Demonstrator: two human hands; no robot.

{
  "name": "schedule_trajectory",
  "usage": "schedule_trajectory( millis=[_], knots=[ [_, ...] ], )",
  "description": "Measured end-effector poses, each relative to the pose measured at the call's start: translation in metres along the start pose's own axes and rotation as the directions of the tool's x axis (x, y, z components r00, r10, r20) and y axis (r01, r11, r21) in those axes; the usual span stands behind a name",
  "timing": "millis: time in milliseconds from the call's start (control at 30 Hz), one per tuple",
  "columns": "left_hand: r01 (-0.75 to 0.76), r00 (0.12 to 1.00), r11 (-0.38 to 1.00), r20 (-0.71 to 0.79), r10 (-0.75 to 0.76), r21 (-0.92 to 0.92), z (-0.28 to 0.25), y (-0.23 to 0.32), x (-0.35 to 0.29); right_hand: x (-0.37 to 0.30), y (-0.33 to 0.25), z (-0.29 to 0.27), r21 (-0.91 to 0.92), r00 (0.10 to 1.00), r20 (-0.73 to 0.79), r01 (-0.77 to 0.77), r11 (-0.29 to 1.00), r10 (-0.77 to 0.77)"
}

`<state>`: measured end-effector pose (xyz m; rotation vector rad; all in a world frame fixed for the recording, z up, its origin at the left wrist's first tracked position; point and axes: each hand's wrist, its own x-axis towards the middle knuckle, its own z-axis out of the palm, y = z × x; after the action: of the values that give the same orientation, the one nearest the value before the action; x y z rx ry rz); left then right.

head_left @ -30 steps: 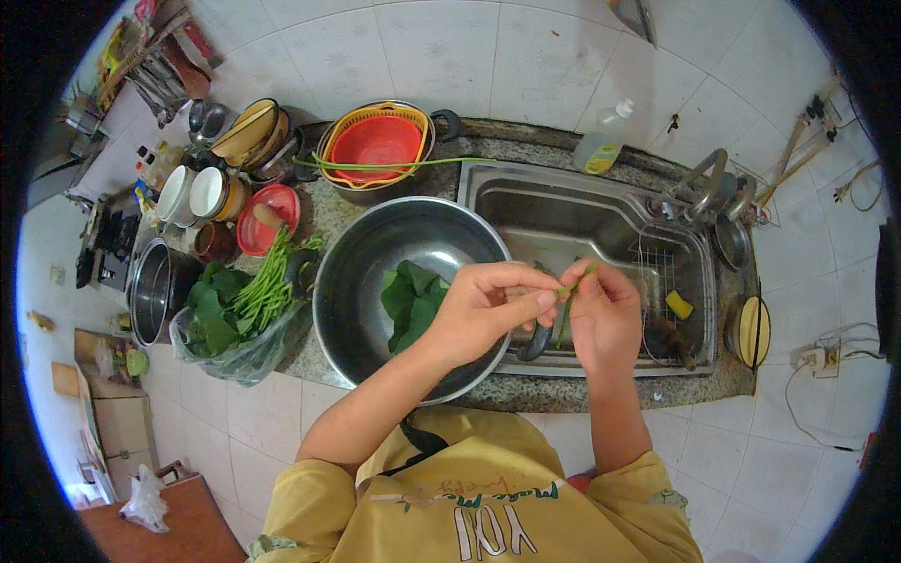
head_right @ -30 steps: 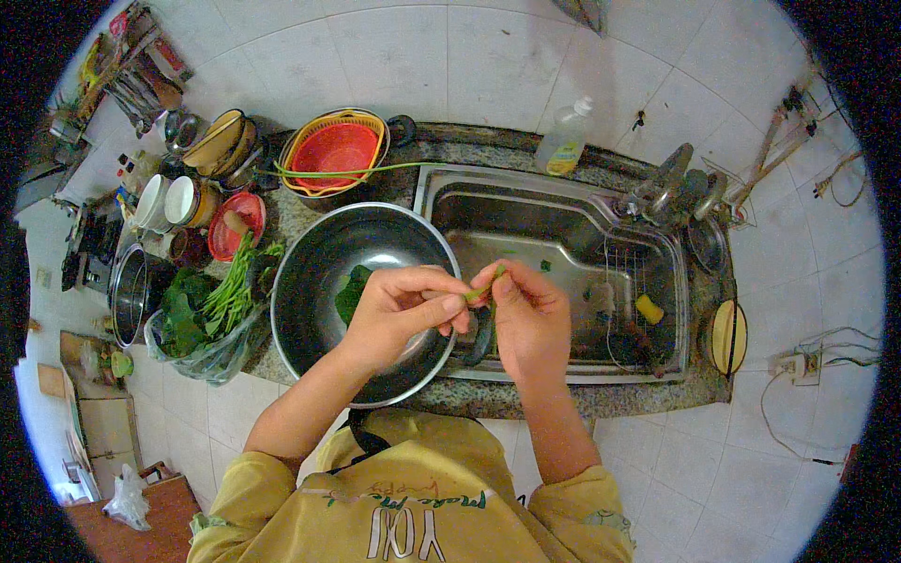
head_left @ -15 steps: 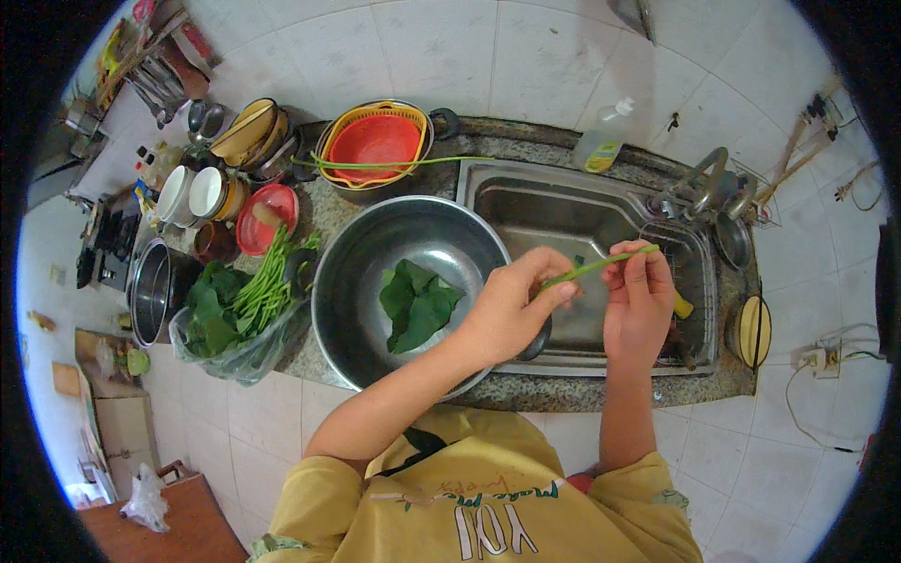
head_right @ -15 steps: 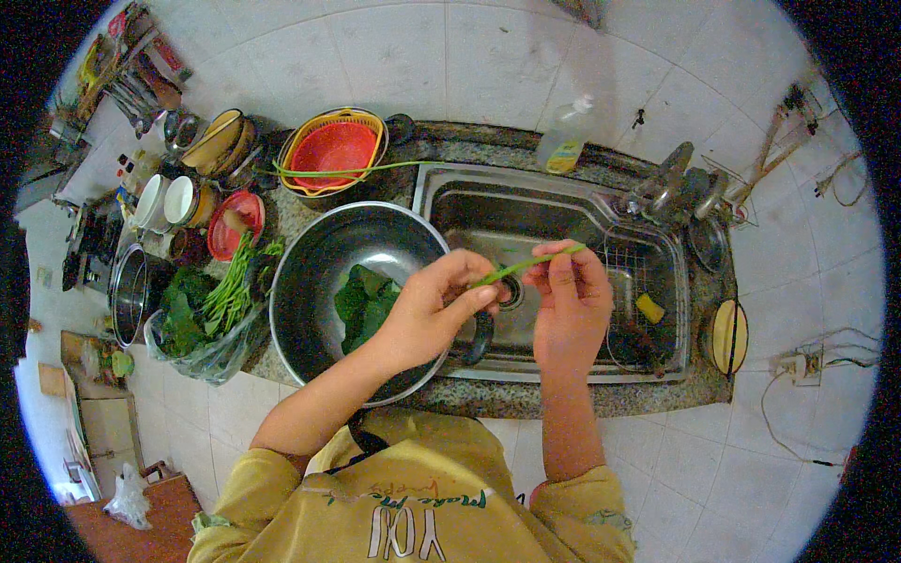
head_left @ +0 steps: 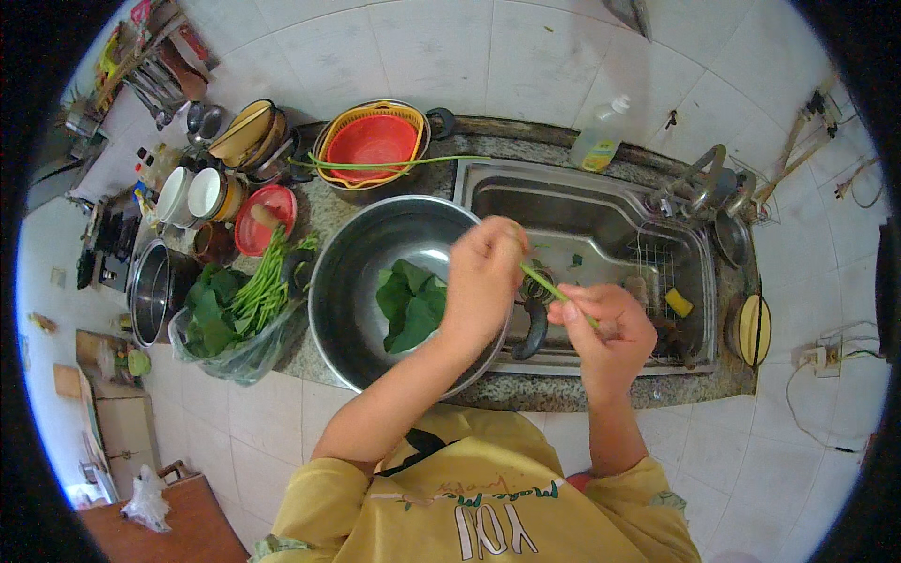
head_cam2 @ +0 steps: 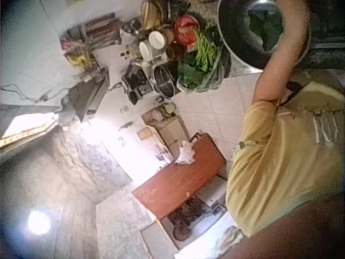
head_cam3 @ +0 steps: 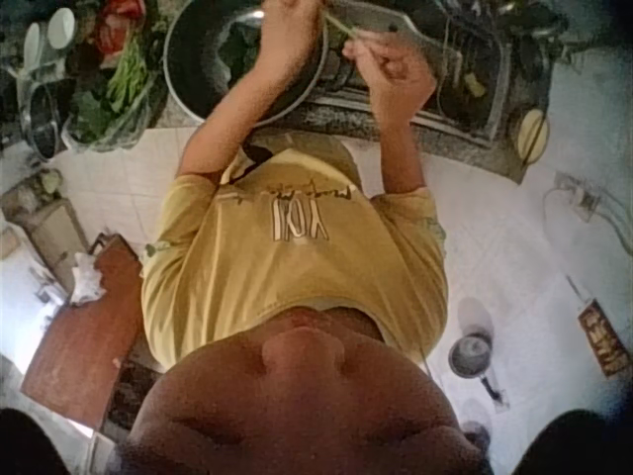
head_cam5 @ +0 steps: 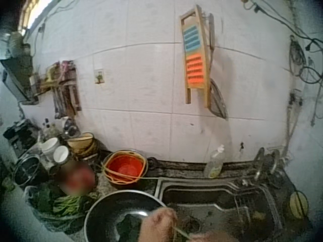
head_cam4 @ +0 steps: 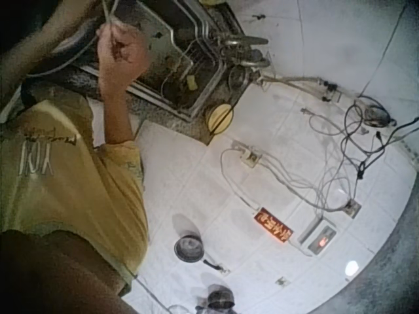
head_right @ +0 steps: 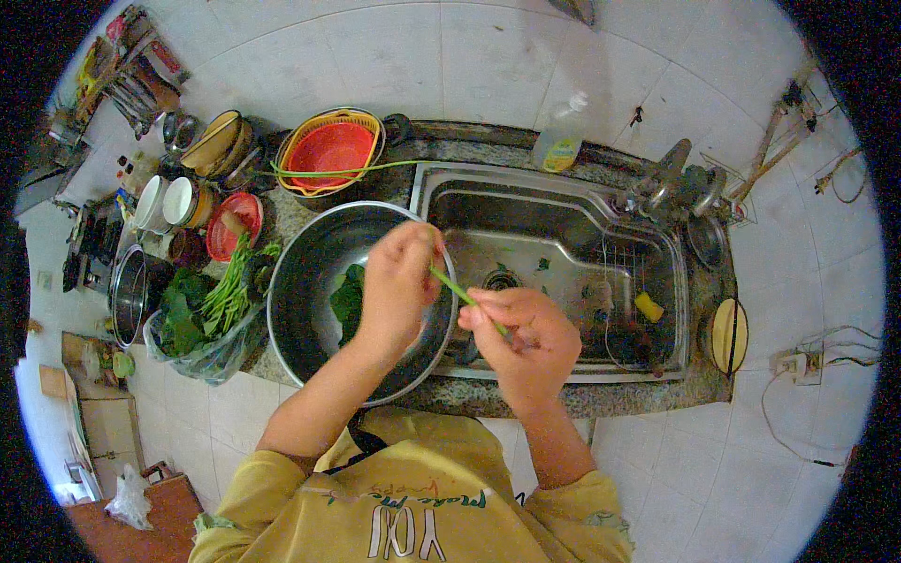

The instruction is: The person stands at a kitchen counter and repeatedly picks up long-stemmed green vegetables. They use their hands to pull the leaves off the stems, placing the leaves into a metal bowl and discarding the stems into a red colander. The process is repetitive and involves handling the vegetables one by one.

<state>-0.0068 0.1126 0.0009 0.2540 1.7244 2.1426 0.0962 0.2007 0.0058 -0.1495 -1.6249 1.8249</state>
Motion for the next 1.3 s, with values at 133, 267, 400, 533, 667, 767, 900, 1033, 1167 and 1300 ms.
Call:
schedule_trajectory(
  millis=[133, 267, 400, 533, 667, 767, 900, 1033, 1167, 1300],
  knots=[
    [0.126, 0.987, 0.901, 0.147, -0.071, -0.414, -0.012, 0.003, 0.012, 0.0, 0.008, -0.001, -0.153, 0.997, -0.07, 0.034, 0.988, -0.045],
    [0.168, 0.965, 0.896, 0.256, -0.063, -0.41, -0.002, -0.01, 0.023, 0.02, 0.022, -0.016, -0.388, 0.99, -0.121, 0.014, 0.922, -0.066],
    [0.181, 0.971, 0.95, 0.202, -0.13, -0.256, 0.013, -0.087, 0.089, 0.044, 0.081, -0.044, -0.46, 0.995, -0.004, -0.092, 0.883, 0.102],
    [0.282, 0.959, 0.955, 0.011, -0.284, 0.097, 0.002, -0.079, 0.079, 0.042, 0.109, -0.064, -0.713, 0.956, 0.112, -0.112, 0.692, 0.271],
    [0.099, 0.994, 0.995, 0.051, -0.1, 0.03, -0.047, -0.065, 0.059, 0.04, 0.099, -0.079, -0.785, 0.956, -0.033, -0.206, 0.585, 0.293],
    [0.002, 0.983, 0.984, 0.178, -0.035, 0.178, -0.074, -0.047, 0.029, 0.04, 0.111, -0.097, -0.787, 0.981, -0.003, -0.121, 0.605, 0.192],
    [-0.173, 0.963, 0.897, 0.263, 0.066, 0.408, -0.102, -0.041, -0.02, 0.047, 0.089, -0.064, -0.804, 0.992, 0.079, 0.006, 0.595, 0.096],
    [-0.216, 0.976, 0.776, 0.131, 0.172, 0.592, -0.128, -0.025, -0.05, 0.053, 0.087, -0.03, -0.741, 0.985, 0.162, 0.082, 0.667, 0.059],
    [-0.258, 0.965, 0.754, 0.127, 0.228, 0.604, -0.176, -0.016, -0.069, 0.052, 0.077, 0.015, -0.695, 0.967, 0.241, 0.113, 0.71, 0.082],
    [-0.137, 0.98, 0.664, 0.002, 0.199, 0.735, -0.233, -0.005, -0.085, 0.04, 0.067, 0.059, -0.662, 0.963, 0.246, 0.082, 0.745, 0.113]
  ],
)
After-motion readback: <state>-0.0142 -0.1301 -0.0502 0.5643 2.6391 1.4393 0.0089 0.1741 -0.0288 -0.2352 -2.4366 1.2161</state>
